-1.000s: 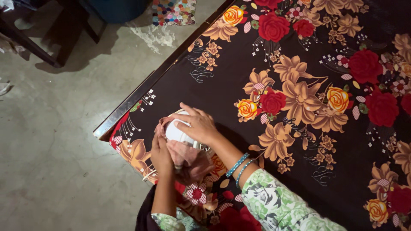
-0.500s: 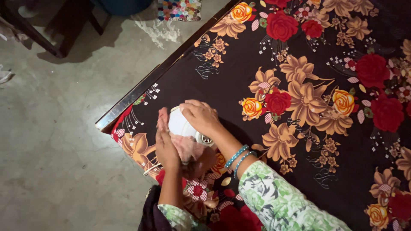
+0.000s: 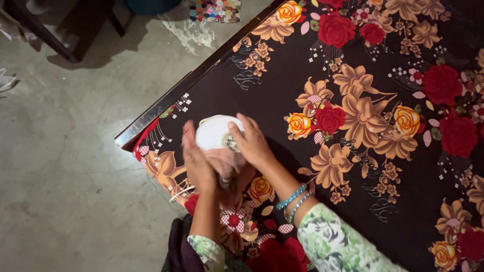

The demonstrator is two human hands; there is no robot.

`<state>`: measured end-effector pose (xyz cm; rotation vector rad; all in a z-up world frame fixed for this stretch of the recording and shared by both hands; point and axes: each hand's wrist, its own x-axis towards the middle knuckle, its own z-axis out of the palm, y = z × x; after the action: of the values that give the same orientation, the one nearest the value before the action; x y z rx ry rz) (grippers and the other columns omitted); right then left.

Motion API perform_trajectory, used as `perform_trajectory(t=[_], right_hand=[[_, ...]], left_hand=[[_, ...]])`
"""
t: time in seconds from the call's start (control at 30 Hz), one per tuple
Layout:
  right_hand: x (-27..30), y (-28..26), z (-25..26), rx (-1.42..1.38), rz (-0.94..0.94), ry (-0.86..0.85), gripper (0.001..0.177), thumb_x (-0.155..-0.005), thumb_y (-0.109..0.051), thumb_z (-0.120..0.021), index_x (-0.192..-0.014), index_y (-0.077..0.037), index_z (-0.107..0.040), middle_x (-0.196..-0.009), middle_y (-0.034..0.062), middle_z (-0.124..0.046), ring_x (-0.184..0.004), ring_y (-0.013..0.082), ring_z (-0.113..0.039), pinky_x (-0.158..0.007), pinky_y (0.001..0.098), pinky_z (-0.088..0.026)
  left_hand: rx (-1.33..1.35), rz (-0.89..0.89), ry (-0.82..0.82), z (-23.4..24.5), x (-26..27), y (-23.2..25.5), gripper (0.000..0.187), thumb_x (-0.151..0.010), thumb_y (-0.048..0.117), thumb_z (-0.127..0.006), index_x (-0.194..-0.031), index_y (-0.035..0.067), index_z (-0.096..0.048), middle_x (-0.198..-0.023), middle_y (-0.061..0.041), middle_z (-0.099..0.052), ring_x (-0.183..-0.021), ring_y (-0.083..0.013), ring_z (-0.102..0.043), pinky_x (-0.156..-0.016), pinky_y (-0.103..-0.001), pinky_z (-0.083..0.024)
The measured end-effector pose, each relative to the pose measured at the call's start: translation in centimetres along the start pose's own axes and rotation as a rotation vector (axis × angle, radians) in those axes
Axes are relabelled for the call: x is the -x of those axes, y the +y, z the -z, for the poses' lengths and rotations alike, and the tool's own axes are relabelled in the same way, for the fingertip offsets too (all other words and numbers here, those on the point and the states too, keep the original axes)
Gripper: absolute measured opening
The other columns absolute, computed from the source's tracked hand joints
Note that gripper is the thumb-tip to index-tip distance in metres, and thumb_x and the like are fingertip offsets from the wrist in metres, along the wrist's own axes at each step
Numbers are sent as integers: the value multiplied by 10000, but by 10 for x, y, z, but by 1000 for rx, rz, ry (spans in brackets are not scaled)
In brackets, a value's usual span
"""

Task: The person retrieves a white electric kettle from a shelf and wipes its exterior with a cloth. They rotate the kettle to clean different sides, including the lid and handle, then place it on a floral tablecloth and continue wiping.

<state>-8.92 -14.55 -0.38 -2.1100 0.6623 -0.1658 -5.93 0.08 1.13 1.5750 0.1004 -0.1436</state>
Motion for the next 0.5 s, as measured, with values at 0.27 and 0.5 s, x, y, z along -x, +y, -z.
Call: perform_trajectory(t=[0.27,0.5], right_hand=[[43,28,-16,-191,-172,-73,1035,-933,-662,-493,-1602,30,-112,-1657,275,-209,-1541,365,-235,-1211,394,-246],[44,31,-10,-136,-187,-136,1085,-912,-696,-520,-1582,71,-146,-1632,293,-260,-1526,363,-289,-1207,383,-272]], left_hand=[[84,539,204,-1,19,-141,740,-1084,570,-223,-1531,2,-379,-1502,-196,-504,-1329,-303,-539,-1113,-388,-415],[584,780,56,-18,43,-125,493,-1026,372,-332,-1309,68,-596,-1145,-135,-708,-955,-260,-719,-761,-389,-601]])
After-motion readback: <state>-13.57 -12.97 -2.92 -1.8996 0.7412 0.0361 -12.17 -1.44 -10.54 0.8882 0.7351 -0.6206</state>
